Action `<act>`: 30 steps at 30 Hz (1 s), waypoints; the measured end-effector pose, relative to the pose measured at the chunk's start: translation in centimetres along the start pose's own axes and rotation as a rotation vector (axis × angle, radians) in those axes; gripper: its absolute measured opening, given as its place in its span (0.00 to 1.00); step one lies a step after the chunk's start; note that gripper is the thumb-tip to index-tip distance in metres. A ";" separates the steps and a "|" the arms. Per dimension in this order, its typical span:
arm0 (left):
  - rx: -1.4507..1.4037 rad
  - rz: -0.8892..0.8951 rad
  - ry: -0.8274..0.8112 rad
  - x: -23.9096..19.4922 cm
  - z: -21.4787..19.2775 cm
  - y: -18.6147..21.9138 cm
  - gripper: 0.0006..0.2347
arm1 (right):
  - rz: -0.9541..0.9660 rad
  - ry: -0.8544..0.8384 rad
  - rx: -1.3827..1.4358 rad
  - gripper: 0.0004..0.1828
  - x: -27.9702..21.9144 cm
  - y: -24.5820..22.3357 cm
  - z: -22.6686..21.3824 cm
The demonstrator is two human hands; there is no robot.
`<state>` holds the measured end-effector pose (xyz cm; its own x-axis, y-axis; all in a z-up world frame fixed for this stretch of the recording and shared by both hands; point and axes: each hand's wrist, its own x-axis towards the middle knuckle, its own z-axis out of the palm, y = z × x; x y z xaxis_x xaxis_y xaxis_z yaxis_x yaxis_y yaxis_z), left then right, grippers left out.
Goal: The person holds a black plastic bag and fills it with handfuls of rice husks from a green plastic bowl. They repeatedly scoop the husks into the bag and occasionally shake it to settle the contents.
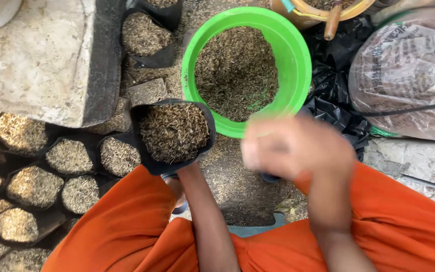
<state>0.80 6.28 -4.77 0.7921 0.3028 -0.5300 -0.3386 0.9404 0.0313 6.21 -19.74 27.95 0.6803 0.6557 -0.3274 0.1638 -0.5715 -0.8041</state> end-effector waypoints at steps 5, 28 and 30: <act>-0.013 -0.115 0.063 -1.1 -1.3 -2.9 0.28 | 0.142 0.492 -0.468 0.33 18.4 14.5 2.8; 0.080 -0.092 -0.047 0.6 -3.0 -4.3 0.43 | 0.235 0.227 -0.602 0.44 19.1 21.3 12.6; 0.054 -0.056 -0.303 0.1 -3.3 -4.7 0.48 | 0.206 0.161 -0.643 0.31 18.2 22.0 13.3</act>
